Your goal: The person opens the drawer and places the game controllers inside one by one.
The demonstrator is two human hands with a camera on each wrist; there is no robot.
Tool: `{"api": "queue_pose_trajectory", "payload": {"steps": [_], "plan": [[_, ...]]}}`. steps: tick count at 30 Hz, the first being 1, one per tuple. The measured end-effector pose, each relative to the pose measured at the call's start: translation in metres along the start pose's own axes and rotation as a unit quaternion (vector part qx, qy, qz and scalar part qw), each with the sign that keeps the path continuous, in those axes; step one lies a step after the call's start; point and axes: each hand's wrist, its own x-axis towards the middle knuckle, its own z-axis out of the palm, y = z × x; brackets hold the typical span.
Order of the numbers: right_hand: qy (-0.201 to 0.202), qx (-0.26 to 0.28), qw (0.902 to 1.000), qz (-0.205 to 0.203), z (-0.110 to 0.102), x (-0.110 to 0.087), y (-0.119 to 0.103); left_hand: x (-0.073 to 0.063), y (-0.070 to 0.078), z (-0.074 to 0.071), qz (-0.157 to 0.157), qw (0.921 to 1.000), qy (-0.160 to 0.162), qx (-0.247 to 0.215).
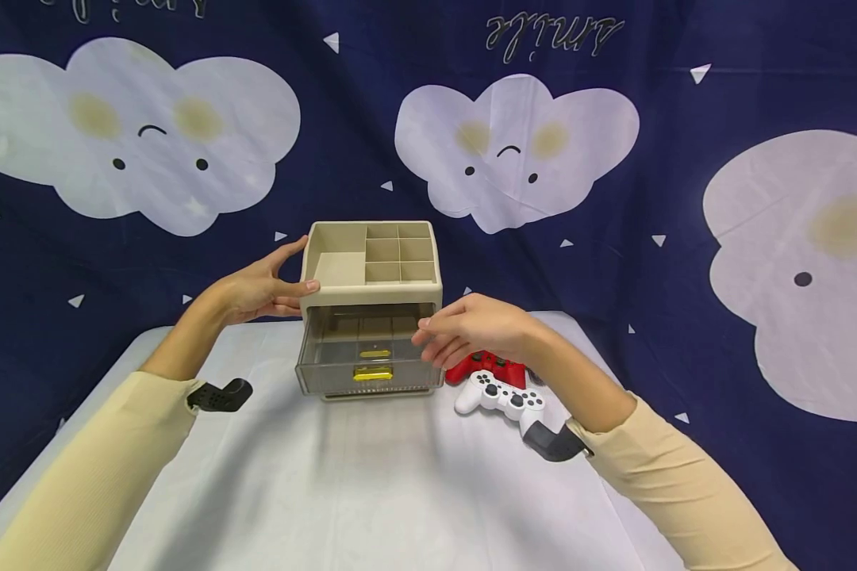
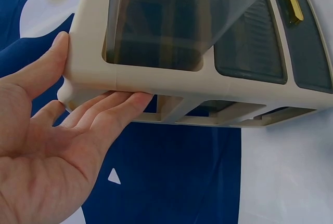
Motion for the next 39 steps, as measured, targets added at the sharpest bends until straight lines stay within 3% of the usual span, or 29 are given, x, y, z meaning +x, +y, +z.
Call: {"api": "queue_pose_trajectory", "payload": {"steps": [5,13,24,39], "plan": [[0.008,0.012,0.9999,-0.002,-0.015,-0.002,0.005,-0.001,-0.001,0.0,0.0,1.0,0.002,0.0],[0.052,0.024,0.9982,0.017,-0.038,-0.01,0.027,-0.001,-0.001,-0.002,0.003,1.0,0.003,-0.004],[0.108,0.084,0.9891,0.055,-0.051,-0.014,0.094,0.001,-0.002,-0.001,0.006,1.0,0.002,-0.006],[0.166,0.089,0.9777,0.092,-0.05,-0.02,0.171,0.002,-0.001,-0.001,0.001,0.9998,-0.001,-0.019]]}}
